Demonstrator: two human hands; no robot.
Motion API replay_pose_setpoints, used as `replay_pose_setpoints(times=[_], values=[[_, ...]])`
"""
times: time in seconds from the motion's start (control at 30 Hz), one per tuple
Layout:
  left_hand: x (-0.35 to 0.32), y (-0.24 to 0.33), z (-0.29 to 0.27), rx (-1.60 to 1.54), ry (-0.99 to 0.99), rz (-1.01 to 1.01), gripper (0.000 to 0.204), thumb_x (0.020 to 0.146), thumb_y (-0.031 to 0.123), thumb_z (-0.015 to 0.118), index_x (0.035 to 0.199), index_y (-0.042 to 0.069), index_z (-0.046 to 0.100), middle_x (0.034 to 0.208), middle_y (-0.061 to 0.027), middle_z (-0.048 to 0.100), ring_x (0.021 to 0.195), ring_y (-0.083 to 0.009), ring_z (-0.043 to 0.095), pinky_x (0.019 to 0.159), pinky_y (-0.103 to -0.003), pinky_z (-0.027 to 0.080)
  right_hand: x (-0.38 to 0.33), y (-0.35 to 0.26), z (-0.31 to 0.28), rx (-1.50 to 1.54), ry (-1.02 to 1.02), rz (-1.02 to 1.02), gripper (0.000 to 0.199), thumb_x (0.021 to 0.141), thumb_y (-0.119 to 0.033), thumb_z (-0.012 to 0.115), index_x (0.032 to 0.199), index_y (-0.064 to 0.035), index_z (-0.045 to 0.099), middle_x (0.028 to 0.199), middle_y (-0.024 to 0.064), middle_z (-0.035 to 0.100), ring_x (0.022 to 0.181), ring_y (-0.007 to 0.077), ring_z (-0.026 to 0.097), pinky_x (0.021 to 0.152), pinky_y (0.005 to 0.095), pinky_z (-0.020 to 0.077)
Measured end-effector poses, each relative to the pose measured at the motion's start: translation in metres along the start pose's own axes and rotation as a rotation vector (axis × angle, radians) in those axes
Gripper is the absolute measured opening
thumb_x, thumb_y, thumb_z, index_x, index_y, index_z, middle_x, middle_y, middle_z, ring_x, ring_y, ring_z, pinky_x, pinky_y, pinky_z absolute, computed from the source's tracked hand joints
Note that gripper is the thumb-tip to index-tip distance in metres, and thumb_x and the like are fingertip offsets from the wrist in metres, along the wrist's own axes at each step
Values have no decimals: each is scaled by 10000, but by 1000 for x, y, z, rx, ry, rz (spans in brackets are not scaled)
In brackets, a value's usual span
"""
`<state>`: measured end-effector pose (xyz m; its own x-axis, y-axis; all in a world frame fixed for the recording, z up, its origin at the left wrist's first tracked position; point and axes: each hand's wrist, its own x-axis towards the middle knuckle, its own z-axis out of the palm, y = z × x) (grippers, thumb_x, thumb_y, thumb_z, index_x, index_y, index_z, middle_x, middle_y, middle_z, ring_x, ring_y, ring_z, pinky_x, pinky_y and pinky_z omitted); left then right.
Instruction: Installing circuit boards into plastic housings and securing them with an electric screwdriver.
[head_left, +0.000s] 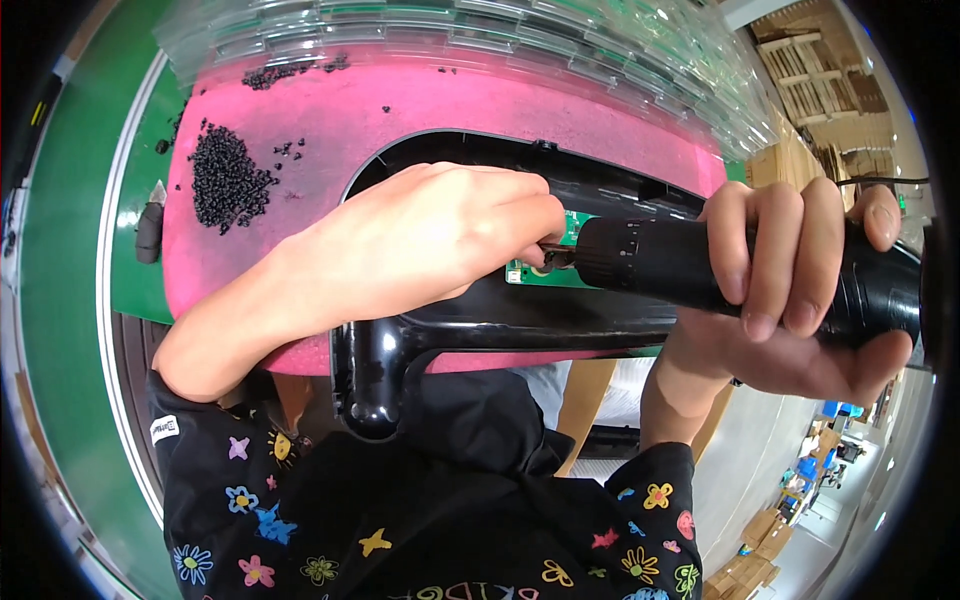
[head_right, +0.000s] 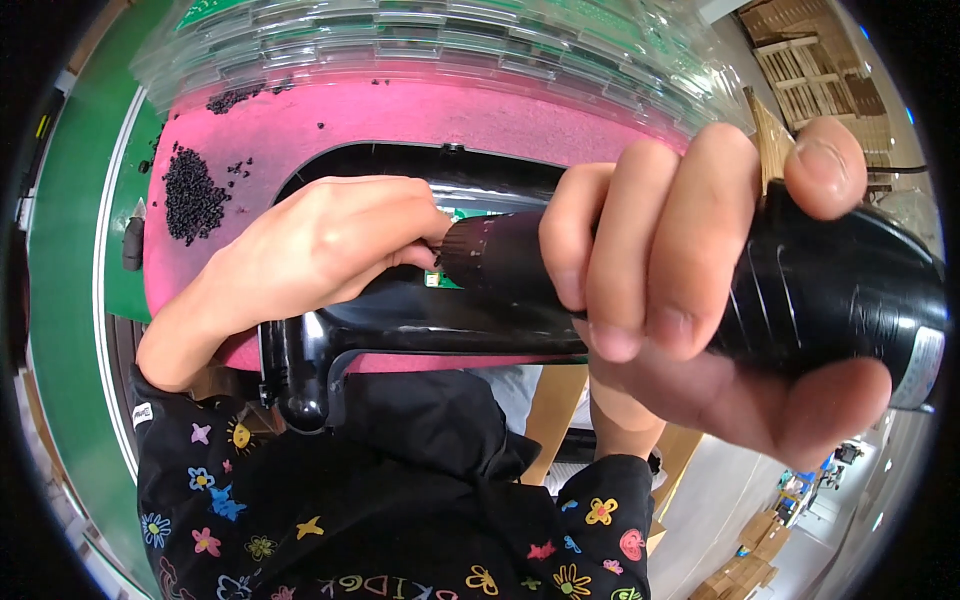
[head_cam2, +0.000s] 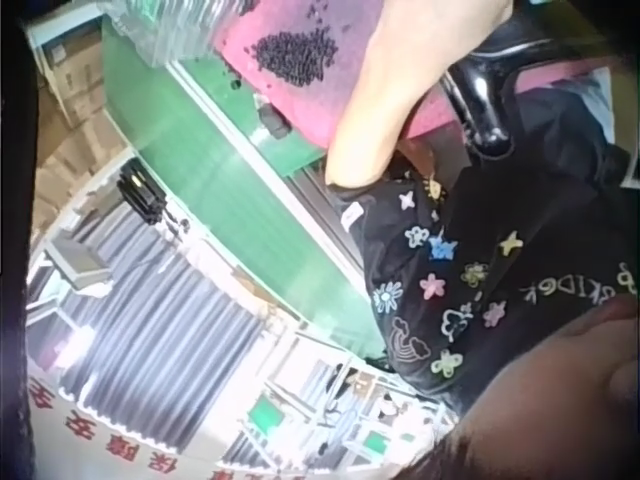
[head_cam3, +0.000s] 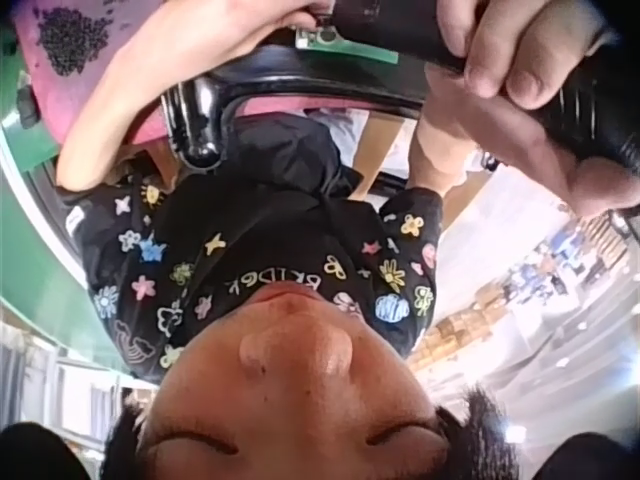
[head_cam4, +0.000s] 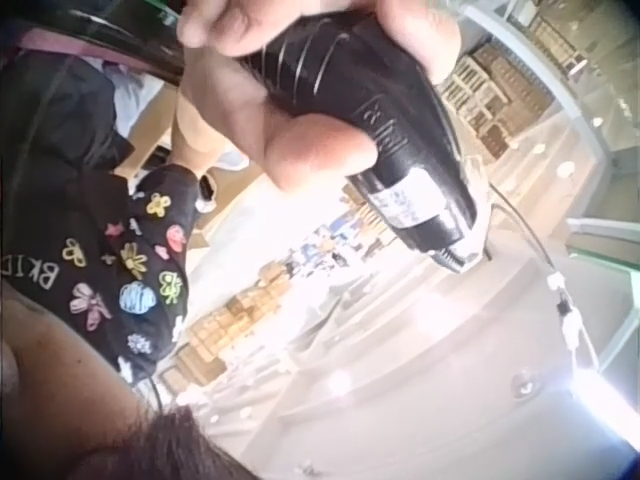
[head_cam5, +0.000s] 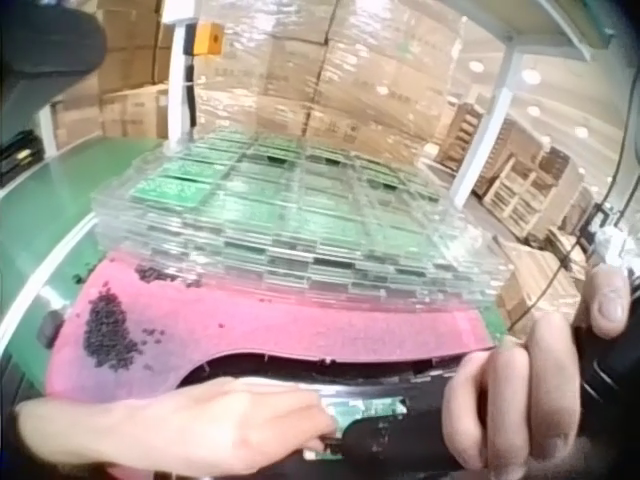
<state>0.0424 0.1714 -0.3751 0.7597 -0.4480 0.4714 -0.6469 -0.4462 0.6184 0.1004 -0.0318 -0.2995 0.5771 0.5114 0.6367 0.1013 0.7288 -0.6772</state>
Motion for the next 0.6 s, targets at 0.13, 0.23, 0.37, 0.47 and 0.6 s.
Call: replay_pose_setpoints(times=[0.13,0.23,0.37,0.47,0.6], values=[[-2,-3,2,-39,-12,28,190,820,49,698,944,-19,570,814,-133,592,740,-341,613,648,-416,508,-1,3,-7,-3,-132,-51,504,838,-399,704,1157,-67,500,717,-16,556,531,71,535,556,217,431],[-2,-7,5,-74,-28,76,214,820,84,710,946,-16,568,810,-127,591,739,-330,617,644,-404,509,-4,3,-9,-43,-142,-26,510,854,-414,700,1171,-69,501,704,-21,554,516,71,526,535,219,431],[-1,-4,0,-180,-120,-41,231,819,115,719,946,-16,577,830,-128,614,760,-330,632,662,-397,517,-14,9,-7,-18,-63,46,508,872,-448,694,1187,-99,500,685,-25,554,517,71,522,498,227,420],[0,-6,0,-72,-52,-113,187,823,79,708,944,-19,604,881,-139,649,823,-338,657,710,-396,528,-18,13,-16,-125,-140,106,530,871,-498,692,1184,-123,489,687,-25,547,517,90,516,507,256,412],[-1,-6,1,-8,13,-102,181,818,22,688,979,-23,618,866,-151,656,810,-343,660,707,-397,536,-23,21,-16,-134,-122,137,562,854,-509,716,1174,-117,472,701,-20,547,520,96,519,518,260,423]])
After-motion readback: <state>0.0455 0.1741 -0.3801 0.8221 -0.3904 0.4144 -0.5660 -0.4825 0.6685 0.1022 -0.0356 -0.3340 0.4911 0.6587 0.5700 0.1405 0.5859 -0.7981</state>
